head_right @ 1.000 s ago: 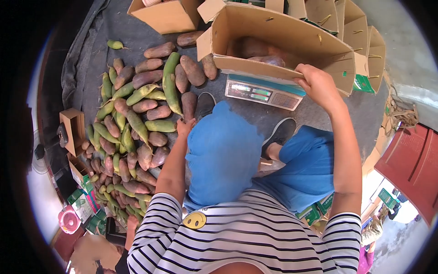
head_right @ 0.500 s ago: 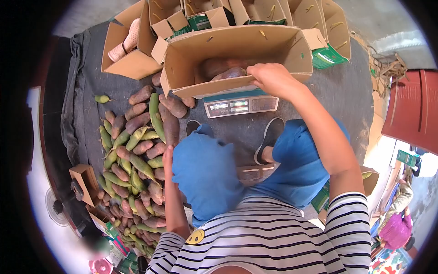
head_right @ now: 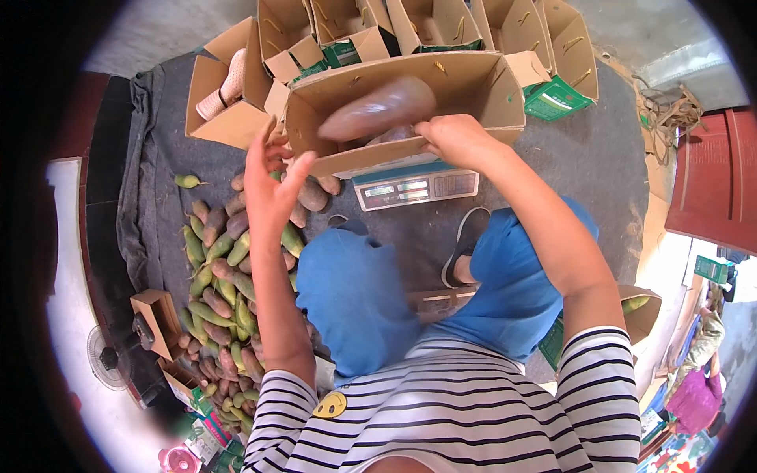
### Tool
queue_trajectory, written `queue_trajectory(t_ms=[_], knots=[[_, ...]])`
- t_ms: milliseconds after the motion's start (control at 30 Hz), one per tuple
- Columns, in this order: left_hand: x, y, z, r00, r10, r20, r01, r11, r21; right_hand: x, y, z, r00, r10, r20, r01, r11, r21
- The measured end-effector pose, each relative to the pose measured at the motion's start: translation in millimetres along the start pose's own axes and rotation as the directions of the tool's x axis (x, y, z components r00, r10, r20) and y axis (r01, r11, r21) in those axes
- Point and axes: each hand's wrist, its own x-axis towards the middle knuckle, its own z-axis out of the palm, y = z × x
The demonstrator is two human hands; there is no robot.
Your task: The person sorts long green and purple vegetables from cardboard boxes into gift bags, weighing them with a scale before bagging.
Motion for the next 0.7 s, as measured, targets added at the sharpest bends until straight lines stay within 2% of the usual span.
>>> queue_trajectory(t_ms=[67,133,200,267,333,367,400,433,467,500,567,700], knots=[[-12,-17,4,0.996,-0.088,-0.022,0.086,0.991,-0.105,0,1,0,1.000,-0.005,0.015,0.005,1.000,-0.003],[-40,-62,3,0.982,-0.186,-0.003,0.182,0.964,-0.196,0,0,-2,1.000,-0.008,0.022,0.008,1.000,0.002],[-79,-117,-2,0.976,-0.207,0.066,0.203,0.978,0.053,1,-2,-5,0.999,0.015,0.037,-0.014,1.000,-0.013],[-119,-130,-5,0.950,-0.303,0.075,0.295,0.949,0.110,1,-2,1,1.000,-0.007,0.002,0.007,1.000,-0.001],[-156,-159,-9,0.857,-0.480,0.188,0.476,0.877,0.066,0,2,5,1.000,-0.022,-0.021,0.022,1.000,-0.005],[-186,-219,1,0.727,-0.612,0.312,0.684,0.612,-0.397,0,2,6,0.999,-0.027,-0.028,0.026,1.000,-0.013],[-216,-277,11,0.562,-0.713,0.420,0.694,0.130,-0.708,0,2,5,0.999,-0.032,-0.034,0.031,0.999,-0.021],[-233,-286,14,0.577,-0.725,0.376,0.705,0.209,-0.678,0,0,3,1.000,-0.019,-0.018,0.018,0.999,-0.032],[-240,-271,14,0.689,-0.675,0.265,0.710,0.553,-0.437,0,0,2,1.000,-0.016,-0.020,0.016,0.999,-0.035],[-240,-232,12,0.837,-0.534,0.124,0.526,0.846,0.090,0,-1,2,1.000,-0.019,-0.023,0.018,0.999,-0.036],[-244,-220,16,0.881,-0.463,0.091,0.439,0.875,0.202,1,-3,0,1.000,-0.013,-0.022,0.012,0.999,-0.038],[-241,-225,19,0.899,-0.430,0.083,0.406,0.889,0.211,-1,-6,-3,1.000,0.013,-0.005,-0.013,0.999,-0.048]])
